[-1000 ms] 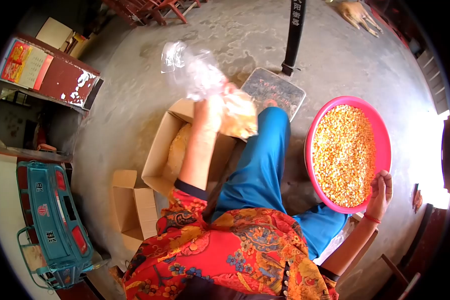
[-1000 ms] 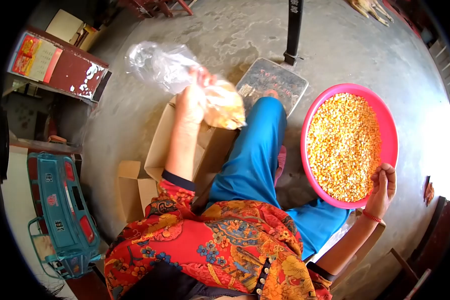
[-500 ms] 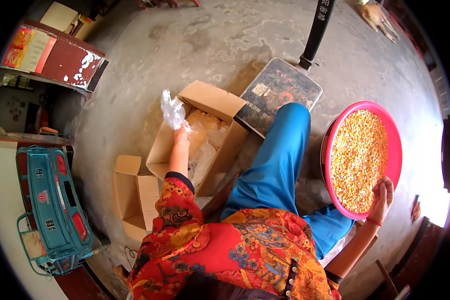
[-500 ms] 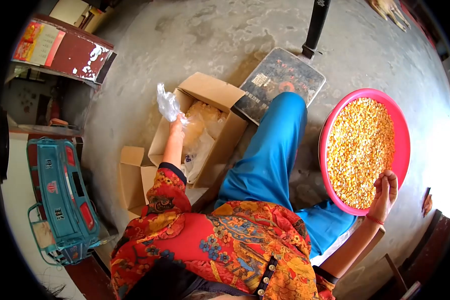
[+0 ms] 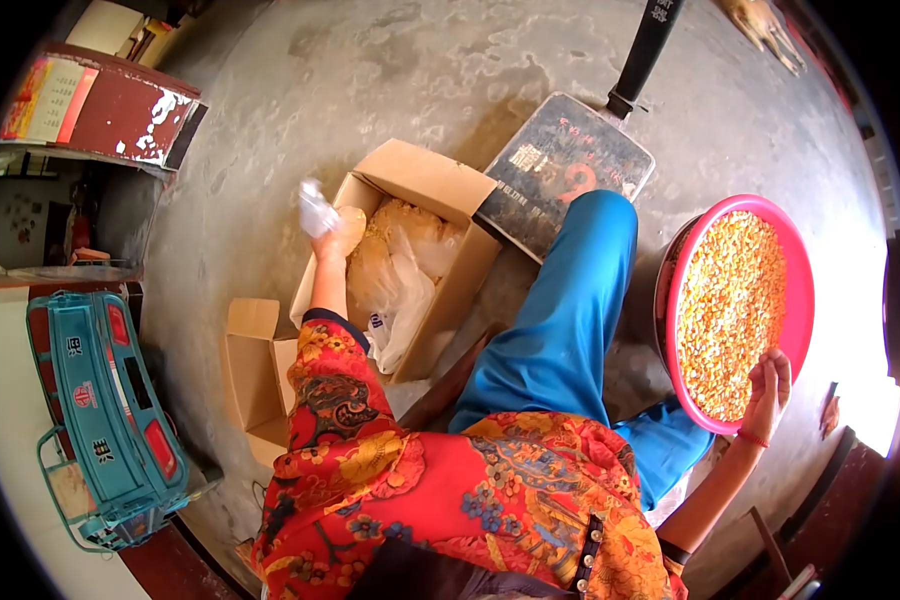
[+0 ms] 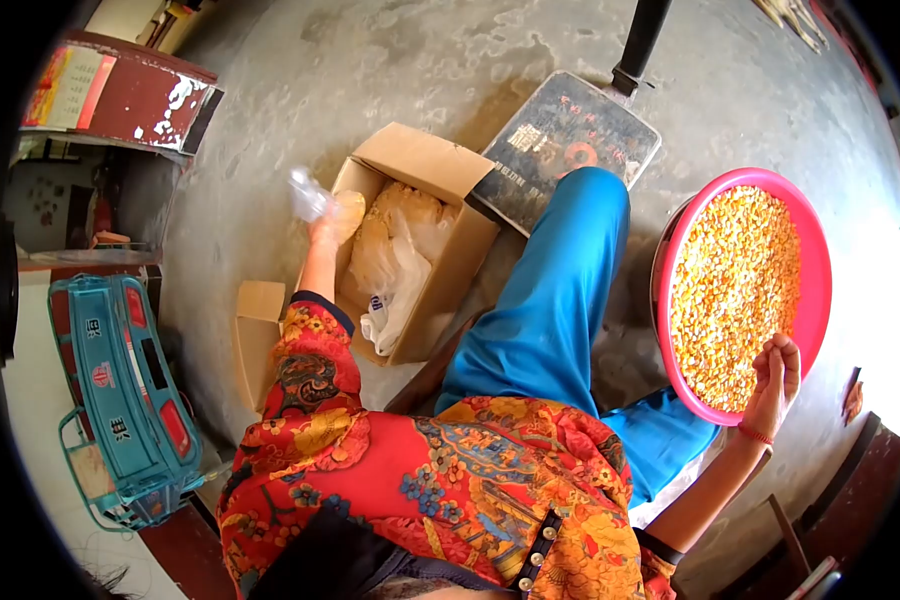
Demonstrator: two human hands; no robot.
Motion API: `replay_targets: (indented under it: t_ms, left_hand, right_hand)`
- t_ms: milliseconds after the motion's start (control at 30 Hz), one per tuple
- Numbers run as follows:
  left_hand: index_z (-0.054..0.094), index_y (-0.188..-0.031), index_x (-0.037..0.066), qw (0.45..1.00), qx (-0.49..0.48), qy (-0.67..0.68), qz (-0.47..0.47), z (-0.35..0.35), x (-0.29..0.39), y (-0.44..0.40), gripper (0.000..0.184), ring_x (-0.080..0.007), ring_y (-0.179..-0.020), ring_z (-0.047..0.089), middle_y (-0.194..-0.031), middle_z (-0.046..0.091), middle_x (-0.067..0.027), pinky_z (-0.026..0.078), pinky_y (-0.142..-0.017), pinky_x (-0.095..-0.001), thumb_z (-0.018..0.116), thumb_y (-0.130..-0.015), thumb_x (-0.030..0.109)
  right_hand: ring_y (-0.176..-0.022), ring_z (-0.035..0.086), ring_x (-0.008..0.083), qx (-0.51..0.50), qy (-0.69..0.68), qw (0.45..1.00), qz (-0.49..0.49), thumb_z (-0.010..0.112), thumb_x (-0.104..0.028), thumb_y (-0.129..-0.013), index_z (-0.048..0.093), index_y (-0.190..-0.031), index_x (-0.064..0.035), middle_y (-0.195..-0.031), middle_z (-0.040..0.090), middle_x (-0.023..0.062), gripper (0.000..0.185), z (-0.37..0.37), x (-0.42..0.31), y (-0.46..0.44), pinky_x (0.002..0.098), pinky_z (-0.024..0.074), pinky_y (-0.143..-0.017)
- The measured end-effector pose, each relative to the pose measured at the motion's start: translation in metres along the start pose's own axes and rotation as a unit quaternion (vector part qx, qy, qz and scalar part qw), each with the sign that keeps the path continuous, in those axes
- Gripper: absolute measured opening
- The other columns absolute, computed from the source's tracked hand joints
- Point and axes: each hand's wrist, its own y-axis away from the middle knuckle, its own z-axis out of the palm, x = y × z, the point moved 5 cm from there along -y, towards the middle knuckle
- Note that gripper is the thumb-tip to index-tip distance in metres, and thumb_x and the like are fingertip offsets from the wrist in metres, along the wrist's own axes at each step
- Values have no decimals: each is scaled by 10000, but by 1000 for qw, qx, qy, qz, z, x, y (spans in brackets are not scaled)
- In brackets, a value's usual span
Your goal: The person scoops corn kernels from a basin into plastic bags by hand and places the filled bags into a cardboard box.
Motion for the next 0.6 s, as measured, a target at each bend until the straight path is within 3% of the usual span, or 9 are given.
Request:
replay_targets:
  t_ms: [67, 133, 233, 300, 433, 500, 533, 600]
  left_hand:
    - [494, -1159, 43, 981, -58, -183, 6, 0, -35, 5, 445, -198, -958, 535, -1065, 542, -109, 451, -805, -328, 646, -774, 207]
    - [476, -1196, 77, 921, -132, -366, -4, -3, -80, 12, 500, -230, -1009, 517, -1114, 516, -151, 439, -836, -337, 653, -753, 225]
    - [449, -1252, 128, 814, -265, -516, -35, -9, -143, 32, 585, -278, -1085, 489, -1187, 478, -213, 420, -883, -352, 665, -722, 250]
    - [430, -1289, 162, 774, -330, -537, -53, -7, -168, 55, 644, -310, -1136, 471, -1236, 452, -255, 408, -914, -361, 672, -701, 268]
    - [310, -1361, 179, 770, -368, -512, -100, 9, -140, 123, 718, -334, -1243, 338, -1345, 314, -253, 333, -998, -353, 642, -727, 238]
    - [259, -1381, 202, 792, -440, -394, -151, 16, -145, 136, 683, -381, -1272, 265, -1373, 260, -252, 289, -1027, -363, 582, -780, 209]
    - [259, -1381, 202, 793, -440, -393, -153, 18, -137, 140, 683, -381, -1272, 265, -1373, 260, -252, 289, -1027, -363, 582, -780, 209]
    - [261, -1379, 152, 769, -473, -424, -69, 28, -118, 146, 587, -386, -1275, 256, -1353, 294, -258, 267, -1038, -372, 488, -841, 210]
  right_hand:
    - [-831, 551, 77, -24, -5, 1000, 7, 492, -24, -876, 550, -1047, -20, -945, 569, 33, 181, -4, 6, -2, 175, 478, -701]
    - [-827, 549, 76, -27, -3, 1000, 8, 490, -24, -876, 550, -1047, -20, -943, 568, 33, 181, -3, 5, -1, 173, 476, -696]
    - [-785, 542, 65, -15, 6, 1000, 12, 489, -31, -880, 554, -1034, -26, -911, 568, 26, 168, 0, 1, 3, 169, 469, -672]
    - [-747, 537, 57, -1, 12, 1000, 14, 489, -38, -882, 558, -1022, -32, -882, 569, 19, 156, 0, 1, 5, 167, 464, -654]
    - [-715, 521, 55, -15, 16, 1000, 23, 484, -41, -885, 558, -1008, -33, -868, 564, 17, 144, 0, 7, 6, 166, 449, -639]
    - [-706, 516, 54, -38, 17, 999, 23, 482, -42, -887, 558, -1002, -34, -863, 563, 17, 139, 4, 7, 7, 165, 444, -634]
    - [-703, 514, 52, -31, 24, 999, 29, 481, -44, -887, 558, -998, -34, -857, 562, 16, 136, 6, 6, 8, 163, 442, -632]
    - [-699, 511, 51, -25, 32, 999, 35, 480, -46, -888, 557, -995, -34, -851, 561, 15, 133, 9, 7, 8, 160, 439, -629]
